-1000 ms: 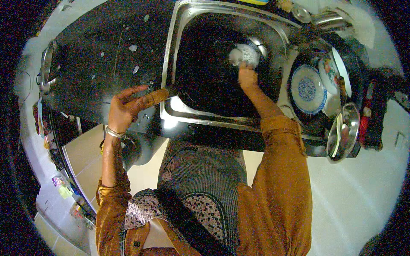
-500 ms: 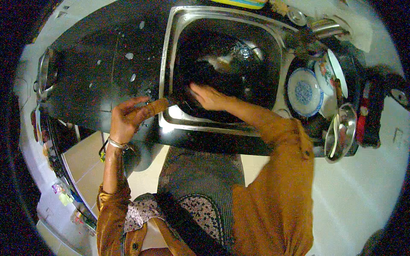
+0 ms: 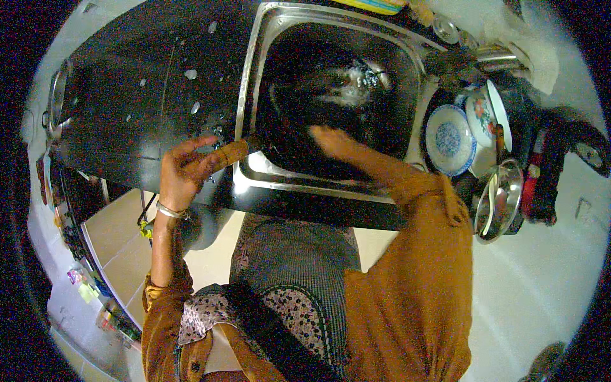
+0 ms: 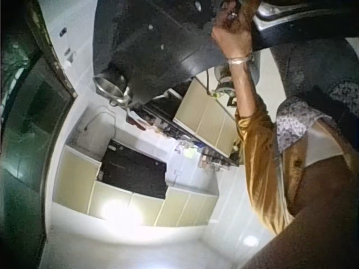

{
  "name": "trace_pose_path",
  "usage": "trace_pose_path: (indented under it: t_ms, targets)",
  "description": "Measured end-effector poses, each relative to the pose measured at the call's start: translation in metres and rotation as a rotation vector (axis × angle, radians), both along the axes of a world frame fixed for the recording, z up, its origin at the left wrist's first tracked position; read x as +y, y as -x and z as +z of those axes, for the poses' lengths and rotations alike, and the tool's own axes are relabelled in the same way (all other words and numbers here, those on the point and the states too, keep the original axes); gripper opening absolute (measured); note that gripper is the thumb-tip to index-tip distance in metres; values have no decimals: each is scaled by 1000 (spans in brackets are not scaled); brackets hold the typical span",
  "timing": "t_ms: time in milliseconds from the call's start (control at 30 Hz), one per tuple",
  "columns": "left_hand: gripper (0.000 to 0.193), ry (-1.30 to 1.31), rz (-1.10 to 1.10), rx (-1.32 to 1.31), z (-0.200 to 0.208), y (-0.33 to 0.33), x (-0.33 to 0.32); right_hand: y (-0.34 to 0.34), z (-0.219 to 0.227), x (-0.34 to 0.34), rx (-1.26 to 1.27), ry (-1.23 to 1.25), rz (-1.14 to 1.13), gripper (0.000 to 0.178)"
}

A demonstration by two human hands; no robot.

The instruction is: The person wipes a range hood with a tissue, then carries a wok and a spatula to the sink. They wash the spatula and the wok using a scrubber and water, rinsing both items thoroughly before placing them aside.

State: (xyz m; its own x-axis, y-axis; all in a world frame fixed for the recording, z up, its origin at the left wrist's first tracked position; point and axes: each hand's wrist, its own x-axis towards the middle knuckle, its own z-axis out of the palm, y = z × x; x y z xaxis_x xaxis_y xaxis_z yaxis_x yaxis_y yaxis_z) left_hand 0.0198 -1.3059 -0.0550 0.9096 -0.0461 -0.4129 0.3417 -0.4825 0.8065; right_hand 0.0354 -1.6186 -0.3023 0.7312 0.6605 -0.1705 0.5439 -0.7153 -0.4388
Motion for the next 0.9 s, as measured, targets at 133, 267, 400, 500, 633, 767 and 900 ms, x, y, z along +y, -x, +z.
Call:
trace_pose_path:
  t_ms: [133, 267, 400, 500, 633, 767, 900]
  targets:
    - [26, 34, -1, -61, -3, 1, 0, -57, 26, -77, 104, 499, -99, 21]
    - [27, 30, -15, -62, -5, -1, 1, -128, -36, -57, -796, 413, -6, 15]
    - [27, 57, -5, -62, -6, 1, 4, -139, -9, -69, -625, 508, -88, 13]
    - [29, 67, 4, -79, -11, 2, 6, -71, -27, -107, -284, 655, -209, 13]
    - [29, 14, 27, -54, -6, -1, 2, -7, 69, -33, 620, 463, -18, 36]
    - [28, 59, 36, -116, -15, -1, 0, -5, 97, 83, 540, -131, -352, 24]
    - [26, 18, 45, -67, -9, -1, 0, 7, 114, 68, 677, -193, -325, 18]
